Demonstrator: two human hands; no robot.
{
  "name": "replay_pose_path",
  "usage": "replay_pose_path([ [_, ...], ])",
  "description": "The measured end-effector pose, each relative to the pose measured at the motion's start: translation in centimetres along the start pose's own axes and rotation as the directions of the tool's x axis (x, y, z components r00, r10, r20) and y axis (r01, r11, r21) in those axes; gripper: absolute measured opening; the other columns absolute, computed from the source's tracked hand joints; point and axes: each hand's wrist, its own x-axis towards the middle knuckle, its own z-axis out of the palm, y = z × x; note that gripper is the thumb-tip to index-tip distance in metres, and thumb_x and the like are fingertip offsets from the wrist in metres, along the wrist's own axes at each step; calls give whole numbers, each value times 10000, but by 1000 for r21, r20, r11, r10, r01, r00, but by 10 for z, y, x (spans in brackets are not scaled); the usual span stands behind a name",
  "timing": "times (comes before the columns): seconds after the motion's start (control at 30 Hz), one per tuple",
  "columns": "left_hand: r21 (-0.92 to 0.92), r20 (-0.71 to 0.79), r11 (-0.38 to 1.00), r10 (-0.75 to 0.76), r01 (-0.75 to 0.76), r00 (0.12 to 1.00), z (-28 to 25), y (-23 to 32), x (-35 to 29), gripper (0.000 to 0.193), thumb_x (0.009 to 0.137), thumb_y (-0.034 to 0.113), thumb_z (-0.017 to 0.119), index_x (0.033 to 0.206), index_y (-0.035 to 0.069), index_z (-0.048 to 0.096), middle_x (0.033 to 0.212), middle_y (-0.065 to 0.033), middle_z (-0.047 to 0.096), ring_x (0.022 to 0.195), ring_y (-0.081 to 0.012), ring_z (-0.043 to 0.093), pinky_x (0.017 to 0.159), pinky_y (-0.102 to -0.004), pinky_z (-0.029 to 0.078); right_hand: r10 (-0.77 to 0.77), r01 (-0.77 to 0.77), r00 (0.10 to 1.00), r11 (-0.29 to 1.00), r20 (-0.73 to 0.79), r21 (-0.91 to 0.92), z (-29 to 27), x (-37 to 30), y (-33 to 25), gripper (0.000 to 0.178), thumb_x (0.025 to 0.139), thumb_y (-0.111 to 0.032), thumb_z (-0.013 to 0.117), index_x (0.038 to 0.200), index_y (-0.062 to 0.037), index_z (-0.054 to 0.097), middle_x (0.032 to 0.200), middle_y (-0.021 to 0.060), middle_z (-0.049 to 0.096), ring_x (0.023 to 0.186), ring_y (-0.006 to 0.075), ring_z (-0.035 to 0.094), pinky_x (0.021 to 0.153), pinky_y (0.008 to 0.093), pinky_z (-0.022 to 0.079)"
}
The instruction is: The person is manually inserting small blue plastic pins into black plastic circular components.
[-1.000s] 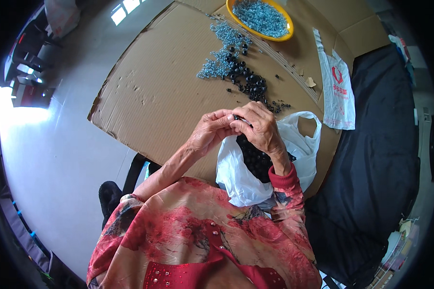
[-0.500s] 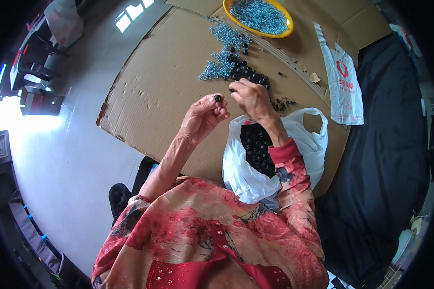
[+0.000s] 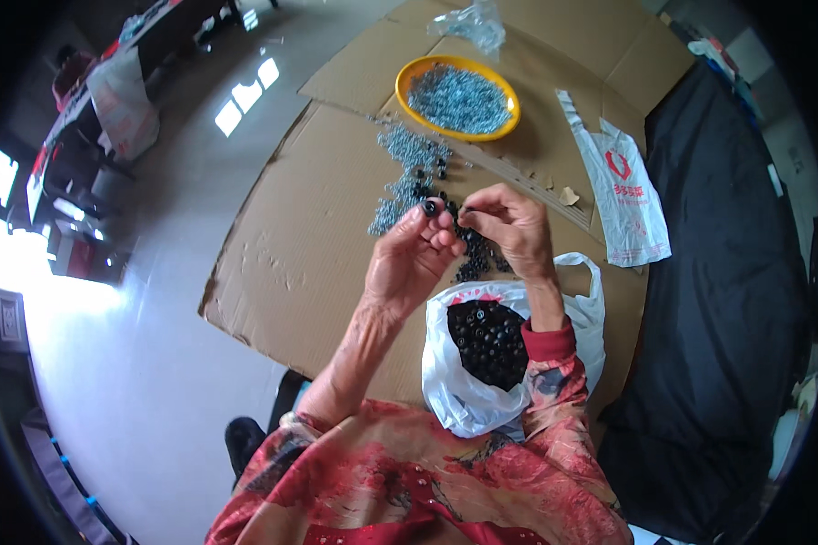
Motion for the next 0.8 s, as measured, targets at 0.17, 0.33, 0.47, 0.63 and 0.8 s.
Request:
replay_pose_path([
  [0.17, 54, 32, 998, -47, 45, 998, 24, -9, 6, 236, 903, 202, 508, 1041, 15, 547, 886, -56, 608, 747, -130, 586, 768, -340, 485, -176, 176, 984, 984, -1, 17, -2, -1, -52, 93, 768, -5, 650, 860, -4, 635, 829, 46, 627, 780, 101, 587, 719, 224, 477],
  [0.33, 127, 28, 991, -55, 51, 998, 42, -27, 12, 232, 905, 194, 509, 1044, 10, 539, 889, -66, 599, 742, -128, 580, 747, -324, 497, -370, 365, 929, 909, 13, -204, -19, -10, -63, 114, 794, -5, 619, 904, -17, 648, 835, 45, 632, 784, 116, 607, 716, 237, 500],
  [0.47, 143, 62, 987, -78, 69, 995, 46, -32, 13, 233, 899, 175, 523, 1046, -5, 534, 876, -74, 593, 741, -135, 580, 737, -330, 503, -325, 324, 946, 945, -16, -49, -24, -15, -68, 131, 781, 24, 619, 905, -10, 645, 853, 43, 630, 795, 109, 607, 718, 241, 506],
  [0.63, 132, 50, 989, -80, 73, 996, 41, -35, 12, 211, 888, 138, 537, 1039, -9, 547, 874, -83, 589, 732, -141, 575, 729, -340, 506, -426, 412, 904, 858, 25, -307, -32, -16, -65, 133, 760, 18, 635, 887, -21, 650, 837, 55, 644, 804, 140, 619, 724, 254, 500],
  [0.8, 119, 45, 988, -100, 94, 994, 39, -38, 11, 203, 886, 123, 539, 1039, -10, 547, 872, -81, 596, 734, -143, 579, 723, -335, 505, -440, 434, 895, 824, 73, -365, -35, -17, -68, 133, 758, 22, 631, 882, -21, 647, 835, 62, 642, 793, 152, 623, 712, 257, 499],
])
